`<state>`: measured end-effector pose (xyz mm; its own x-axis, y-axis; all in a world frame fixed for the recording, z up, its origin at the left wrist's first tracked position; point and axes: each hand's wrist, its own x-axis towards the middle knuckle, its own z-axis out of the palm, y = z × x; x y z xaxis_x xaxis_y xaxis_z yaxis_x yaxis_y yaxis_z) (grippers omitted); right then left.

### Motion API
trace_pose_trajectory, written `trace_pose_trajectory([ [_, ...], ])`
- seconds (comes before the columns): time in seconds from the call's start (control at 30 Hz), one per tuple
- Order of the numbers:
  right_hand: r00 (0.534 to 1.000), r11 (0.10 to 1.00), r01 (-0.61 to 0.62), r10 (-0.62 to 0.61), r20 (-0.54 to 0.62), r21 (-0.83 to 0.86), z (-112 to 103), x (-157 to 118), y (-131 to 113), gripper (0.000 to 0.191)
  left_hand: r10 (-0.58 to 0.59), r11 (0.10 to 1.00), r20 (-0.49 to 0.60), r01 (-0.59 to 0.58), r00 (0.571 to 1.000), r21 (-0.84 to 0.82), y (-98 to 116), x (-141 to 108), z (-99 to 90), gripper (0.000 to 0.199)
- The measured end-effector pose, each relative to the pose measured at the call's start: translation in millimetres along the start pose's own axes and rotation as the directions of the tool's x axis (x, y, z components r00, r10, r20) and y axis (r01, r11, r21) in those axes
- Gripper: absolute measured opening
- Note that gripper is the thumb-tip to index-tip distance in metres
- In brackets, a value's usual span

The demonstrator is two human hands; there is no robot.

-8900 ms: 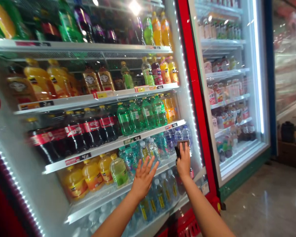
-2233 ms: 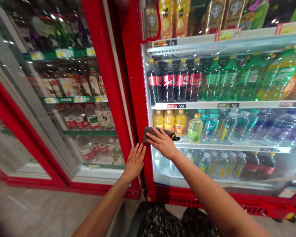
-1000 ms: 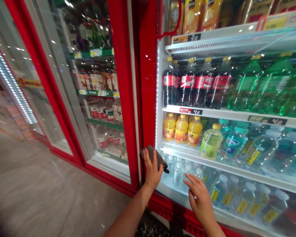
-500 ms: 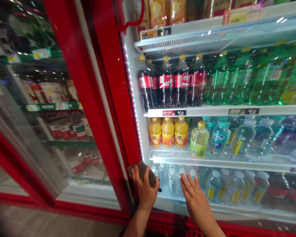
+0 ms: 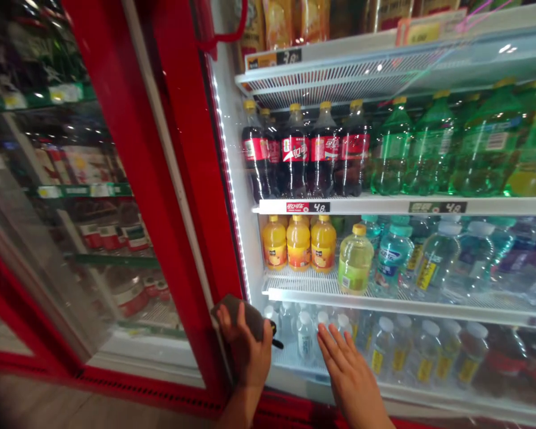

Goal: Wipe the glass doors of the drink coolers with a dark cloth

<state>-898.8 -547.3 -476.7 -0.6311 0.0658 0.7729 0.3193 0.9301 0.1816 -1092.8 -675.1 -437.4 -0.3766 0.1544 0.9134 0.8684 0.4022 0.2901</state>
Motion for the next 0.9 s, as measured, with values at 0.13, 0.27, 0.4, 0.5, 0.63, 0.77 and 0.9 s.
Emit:
trace_pose_trajectory([
  [0.13, 0.996, 0.995, 0.084, -0.082, -0.041, 0.045, -5.1, -0.5, 12.1, 0.074, 0.382, 0.924, 0.048, -0.38, 0.923, -0.052, 3.0, -17.3, 14.3, 0.081],
  [0.27, 0.978, 0.972, 0.203, -0.197, -0.062, 0.114, -16.2, -18.0, 36.7, 0.06, 0.385, 0.923, 0.123, -0.382, 0.915, -0.043, -20.7, -33.6, 14.5, 0.092],
  [0.4, 0.982, 0.97, 0.175, -0.159, -0.105, 0.167, -28.1, -42.1, 67.7, 0.051, 0.106, 0.99, -0.065, -0.111, 0.992, -0.087, 29.8, -12.4, 26.2, 0.085],
  [0.5, 0.975, 0.972, 0.176, -0.15, -0.166, 0.153, -31.1, -56.0, 90.3, 0.044, 0.133, 0.977, -0.144, -0.154, 0.981, -0.146, 99.3, -7.6, 50.1, 0.082],
  [0.63, 0.963, 0.981, 0.149, -0.114, -0.245, 0.126, -30.1, -78.8, 113.5, 0.038, 0.52, 0.838, -0.087, -0.527, 0.85, -0.144, 145.2, -38.8, 71.8, 0.076],
  [0.77, 0.966, 0.984, 0.1, -0.062, -0.25, 0.145, -33.5, -106.5, 127.9, 0.039, 0.369, 0.924, -0.077, -0.375, 0.926, -0.077, 130.2, -67.5, 70.1, 0.075],
  [0.9, 0.972, 0.985, 0.091, -0.055, -0.228, 0.15, -45.3, -121.4, 138.6, 0.042, 0.034, 0.993, -0.154, -0.051, 0.987, -0.108, 142.5, -59.7, 71.8, 0.083],
])
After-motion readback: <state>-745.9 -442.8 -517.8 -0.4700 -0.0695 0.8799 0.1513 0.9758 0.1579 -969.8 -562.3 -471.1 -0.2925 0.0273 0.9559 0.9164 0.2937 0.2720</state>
